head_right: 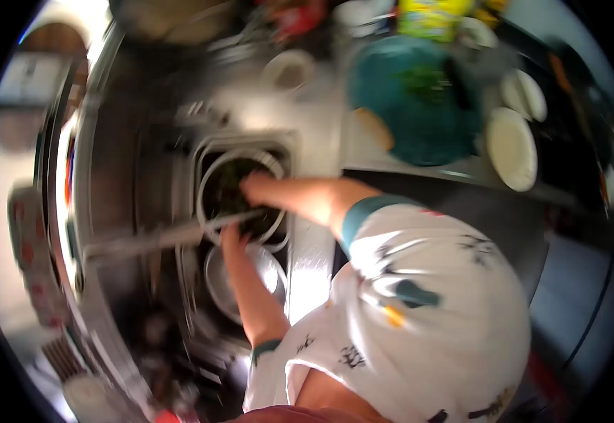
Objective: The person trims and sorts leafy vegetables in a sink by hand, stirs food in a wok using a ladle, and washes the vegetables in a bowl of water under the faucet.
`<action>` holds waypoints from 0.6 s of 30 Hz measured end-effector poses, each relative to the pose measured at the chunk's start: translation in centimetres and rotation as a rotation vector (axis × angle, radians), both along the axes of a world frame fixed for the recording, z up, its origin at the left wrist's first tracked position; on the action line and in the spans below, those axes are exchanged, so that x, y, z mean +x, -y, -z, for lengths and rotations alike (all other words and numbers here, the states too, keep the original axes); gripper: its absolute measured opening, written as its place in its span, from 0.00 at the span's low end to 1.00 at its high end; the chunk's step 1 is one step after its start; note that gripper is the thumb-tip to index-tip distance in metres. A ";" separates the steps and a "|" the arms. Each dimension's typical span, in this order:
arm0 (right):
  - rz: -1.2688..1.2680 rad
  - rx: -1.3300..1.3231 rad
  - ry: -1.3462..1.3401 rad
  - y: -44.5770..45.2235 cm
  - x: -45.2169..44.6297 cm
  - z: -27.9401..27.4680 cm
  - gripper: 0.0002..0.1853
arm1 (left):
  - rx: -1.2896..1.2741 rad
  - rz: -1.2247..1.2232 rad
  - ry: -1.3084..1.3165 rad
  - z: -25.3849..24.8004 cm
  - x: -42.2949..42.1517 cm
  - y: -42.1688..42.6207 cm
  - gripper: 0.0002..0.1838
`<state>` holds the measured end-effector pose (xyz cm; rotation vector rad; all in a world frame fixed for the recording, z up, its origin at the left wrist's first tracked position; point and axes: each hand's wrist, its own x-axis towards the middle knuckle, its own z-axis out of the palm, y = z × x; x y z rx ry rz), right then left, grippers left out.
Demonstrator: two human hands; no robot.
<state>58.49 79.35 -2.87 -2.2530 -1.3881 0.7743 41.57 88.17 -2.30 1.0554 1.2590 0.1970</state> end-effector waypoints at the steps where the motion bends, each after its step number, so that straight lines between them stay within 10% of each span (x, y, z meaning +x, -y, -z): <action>1: -0.010 0.009 0.032 0.0 -0.4 -0.5 0.11 | 0.085 0.046 -0.114 -1.8 0.7 1.5 0.29; 5: -0.037 0.142 0.170 1.9 -1.1 -8.2 0.09 | 0.639 0.331 -0.117 3.0 -1.0 -1.1 0.16; 7: 0.158 0.264 -0.064 3.3 -1.6 -10.2 0.09 | 0.992 0.481 -0.316 -2.9 -0.1 2.6 0.15; 9: 0.053 0.322 0.060 2.7 -2.4 -4.6 0.08 | 1.084 0.566 -0.388 -2.5 0.3 2.4 0.13; 11: -0.028 0.068 0.035 5.3 -2.2 -5.7 0.09 | 0.950 0.576 -0.234 -2.1 0.6 2.6 0.10; 15: 0.128 0.349 -0.106 6.1 -2.3 -9.9 0.08 | 0.513 0.391 -0.319 -3.1 1.6 3.9 0.11; 18: 0.036 0.494 -0.354 2.3 -2.0 -8.7 0.08 | 0.246 0.274 0.114 -3.1 2.0 4.7 0.16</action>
